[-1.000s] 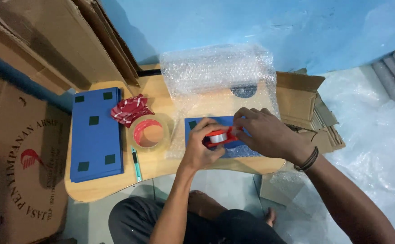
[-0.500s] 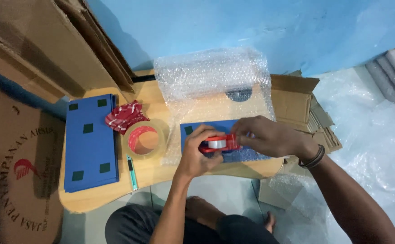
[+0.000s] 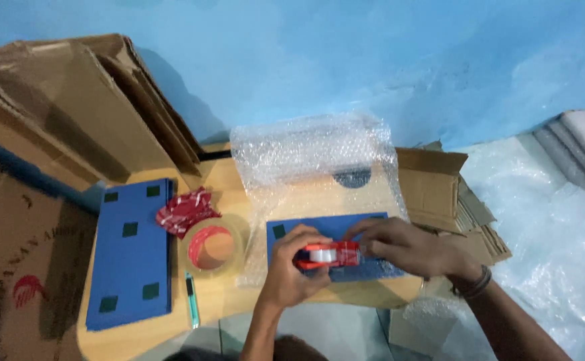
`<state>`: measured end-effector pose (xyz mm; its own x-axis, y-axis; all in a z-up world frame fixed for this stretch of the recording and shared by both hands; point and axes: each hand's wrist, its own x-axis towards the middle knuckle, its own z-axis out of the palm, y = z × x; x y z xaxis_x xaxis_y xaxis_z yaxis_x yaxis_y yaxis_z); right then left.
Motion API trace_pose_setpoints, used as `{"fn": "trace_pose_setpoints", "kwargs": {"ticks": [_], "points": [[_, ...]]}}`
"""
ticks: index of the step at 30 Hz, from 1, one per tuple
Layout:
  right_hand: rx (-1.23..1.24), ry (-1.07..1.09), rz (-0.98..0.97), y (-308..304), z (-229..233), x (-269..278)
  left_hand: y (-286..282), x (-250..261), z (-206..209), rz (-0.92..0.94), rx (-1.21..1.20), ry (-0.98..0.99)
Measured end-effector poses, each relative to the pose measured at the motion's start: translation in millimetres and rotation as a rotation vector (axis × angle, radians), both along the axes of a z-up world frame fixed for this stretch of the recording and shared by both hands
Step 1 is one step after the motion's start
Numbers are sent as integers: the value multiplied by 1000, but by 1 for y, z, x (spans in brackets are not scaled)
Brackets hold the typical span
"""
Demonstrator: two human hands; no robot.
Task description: Wiping a blue rectangular object with a cloth, wrapping it in bubble wrap, and securing it with tape for shipping.
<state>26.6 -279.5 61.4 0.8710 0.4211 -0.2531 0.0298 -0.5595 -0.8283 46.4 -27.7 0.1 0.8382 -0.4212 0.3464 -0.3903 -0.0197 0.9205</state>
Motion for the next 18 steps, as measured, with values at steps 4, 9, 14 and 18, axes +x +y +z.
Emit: {"fn": "trace_pose_setpoints", "kwargs": {"ticks": [4, 9, 14, 18], "points": [[-132, 112, -160, 15, 13, -3, 1, 0, 0, -3, -14, 3], [-243, 81, -75, 19, 18, -4, 2, 2, -1, -18, 4, 3], [24, 77, -185, 9, -2, -4, 2, 2, 1, 6, 18, 9], [126, 123, -196, 10, -8, -6, 5, 1, 1, 15, 40, 42]]}}
